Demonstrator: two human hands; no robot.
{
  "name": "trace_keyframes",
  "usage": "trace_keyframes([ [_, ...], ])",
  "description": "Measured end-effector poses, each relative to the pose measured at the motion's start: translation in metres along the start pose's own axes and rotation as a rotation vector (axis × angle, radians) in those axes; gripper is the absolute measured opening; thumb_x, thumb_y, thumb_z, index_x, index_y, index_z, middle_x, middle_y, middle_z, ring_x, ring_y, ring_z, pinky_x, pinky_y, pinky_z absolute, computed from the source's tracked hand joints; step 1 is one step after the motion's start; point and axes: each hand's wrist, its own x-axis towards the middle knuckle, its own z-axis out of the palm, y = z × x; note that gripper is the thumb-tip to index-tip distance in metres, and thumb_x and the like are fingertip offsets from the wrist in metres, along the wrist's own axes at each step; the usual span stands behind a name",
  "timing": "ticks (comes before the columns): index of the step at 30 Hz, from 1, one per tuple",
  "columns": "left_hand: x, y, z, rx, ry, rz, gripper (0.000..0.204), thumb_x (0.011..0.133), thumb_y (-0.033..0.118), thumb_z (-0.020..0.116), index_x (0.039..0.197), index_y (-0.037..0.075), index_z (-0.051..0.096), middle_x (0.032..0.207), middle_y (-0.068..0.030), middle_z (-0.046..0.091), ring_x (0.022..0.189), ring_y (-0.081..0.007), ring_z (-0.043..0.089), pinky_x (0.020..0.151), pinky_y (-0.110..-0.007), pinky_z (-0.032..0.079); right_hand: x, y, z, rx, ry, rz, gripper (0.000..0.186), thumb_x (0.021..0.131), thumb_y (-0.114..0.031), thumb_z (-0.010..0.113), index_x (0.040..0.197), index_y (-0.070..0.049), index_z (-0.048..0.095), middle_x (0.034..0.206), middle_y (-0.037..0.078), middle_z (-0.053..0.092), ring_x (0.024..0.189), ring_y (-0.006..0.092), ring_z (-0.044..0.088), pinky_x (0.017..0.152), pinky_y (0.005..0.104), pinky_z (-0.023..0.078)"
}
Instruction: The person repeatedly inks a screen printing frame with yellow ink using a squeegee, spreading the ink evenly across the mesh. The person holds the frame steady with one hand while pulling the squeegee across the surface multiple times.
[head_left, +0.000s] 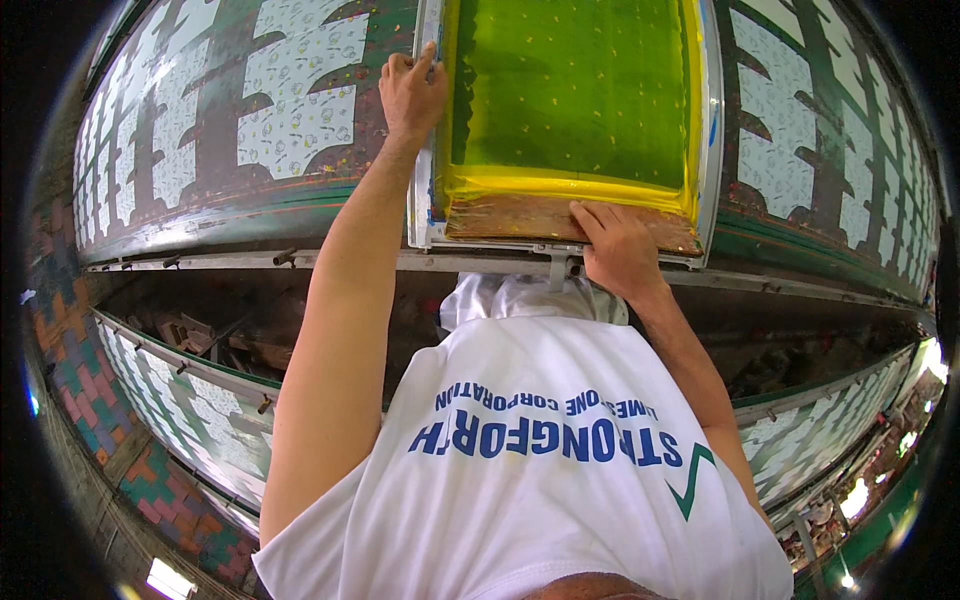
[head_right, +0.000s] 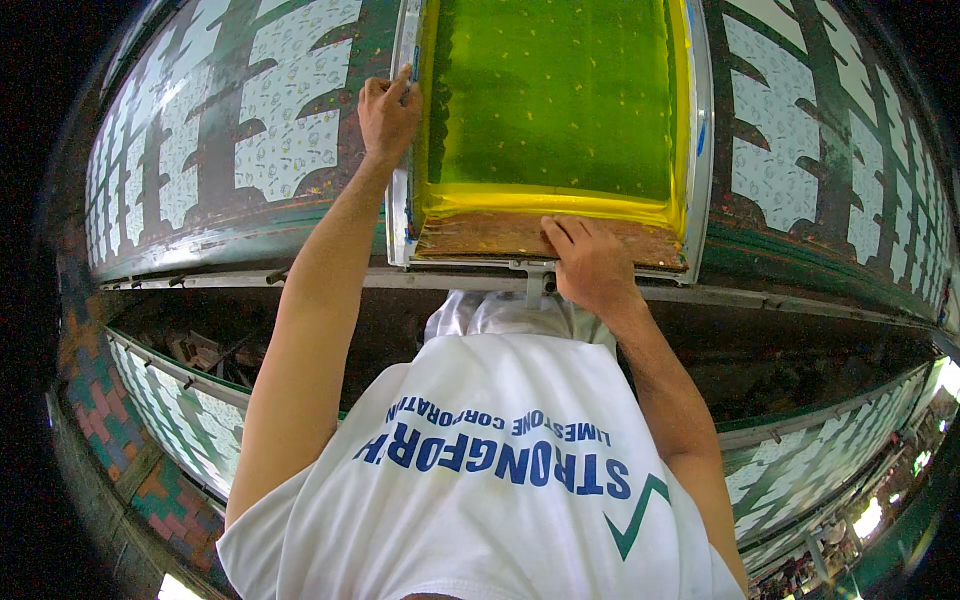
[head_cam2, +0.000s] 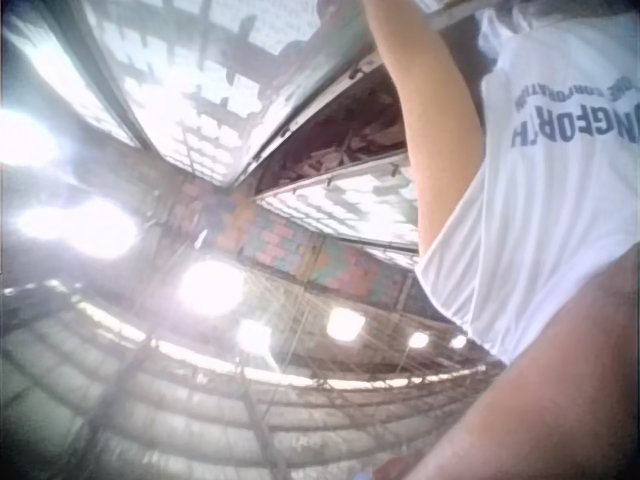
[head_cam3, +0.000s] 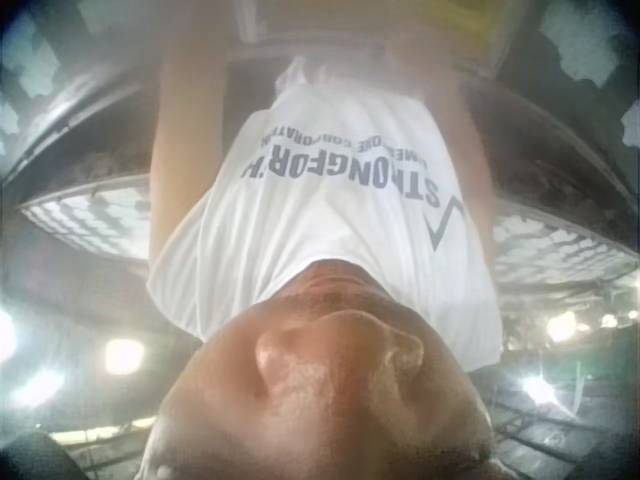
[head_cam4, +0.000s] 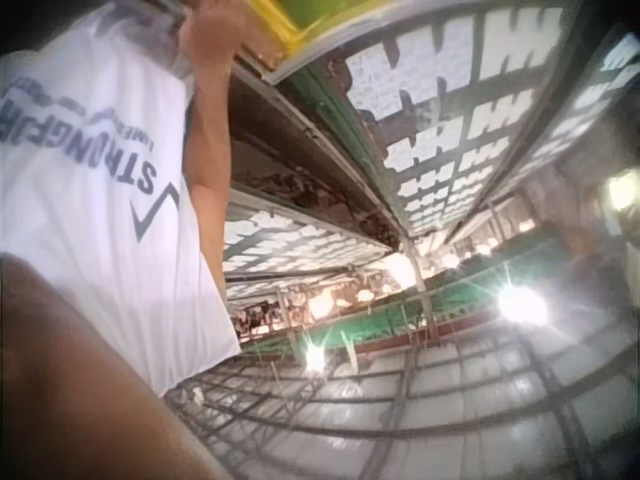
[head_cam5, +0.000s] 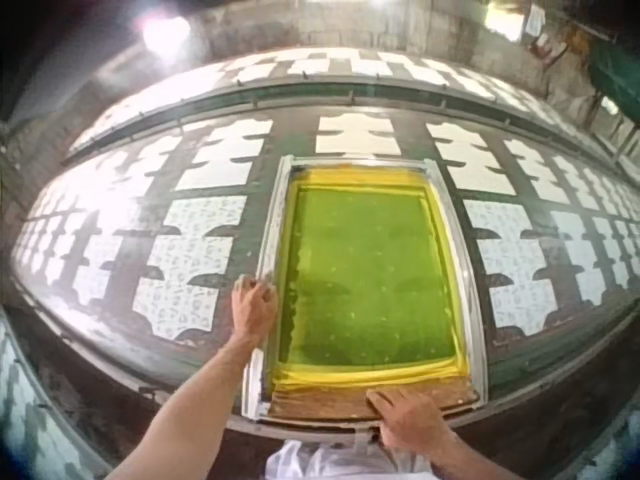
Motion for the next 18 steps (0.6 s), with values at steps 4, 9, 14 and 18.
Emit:
trace_keyframes([
  [4, 0.0, 0.002, 0.0, 0.009, 0.002, -0.017, 0.038, 0.094, 0.028, 0.068, 0.131, 0.021, 0.073, 0.107, -0.0123, 0.059, 0.106, -0.0322, 0.059, 0.091, -0.047, 0.048, 0.007, -0.003, 0.015, -0.109, 0.064, 0.124, 0.048, 0.074, -0.004, 0.074, 0.121, -0.008, 0.071, 0.116, 0.008, 0.07, 0.109, 0.0273, 0.068, 0.091, 0.0393, 0.058],
  [9, 0.001, 0.003, 0.0, -0.019, -0.022, -0.058, 0.035, 0.097, 0.021, 0.063, 0.132, 0.02, 0.07, 0.109, -0.0119, 0.059, 0.106, -0.0326, 0.059, 0.091, -0.048, 0.048, 0.031, 0.004, 0.018, -0.135, 0.115, 0.195, 0.04, 0.075, -0.002, 0.074, 0.114, -0.008, 0.074, 0.11, 0.007, 0.072, 0.103, 0.0277, 0.07, 0.087, 0.04, 0.059],
  [14, -0.006, 0.008, -0.009, 0.001, -0.04, -0.069, 0.042, 0.093, 0.011, 0.062, 0.134, 0.018, 0.067, 0.111, -0.0117, 0.058, 0.108, -0.0324, 0.058, 0.092, -0.048, 0.047, 0.097, 0.039, 0.008, -0.175, 0.137, 0.231, 0.04, 0.078, -0.001, 0.074, 0.116, -0.01, 0.074, 0.106, 0.009, 0.073, 0.102, 0.0286, 0.071, 0.084, 0.0415, 0.06],
  [18, -0.006, 0.014, -0.017, 0.031, -0.078, -0.057, 0.051, 0.086, 0.006, 0.064, 0.136, 0.017, 0.066, 0.113, -0.0111, 0.056, 0.111, -0.0324, 0.056, 0.093, -0.047, 0.045, 0.184, 0.088, -0.012, -0.209, 0.009, 0.295, 0.03, 0.084, -0.006, 0.074, 0.113, -0.009, 0.074, 0.105, 0.011, 0.073, 0.097, 0.0307, 0.072, 0.082, 0.0453, 0.062],
])
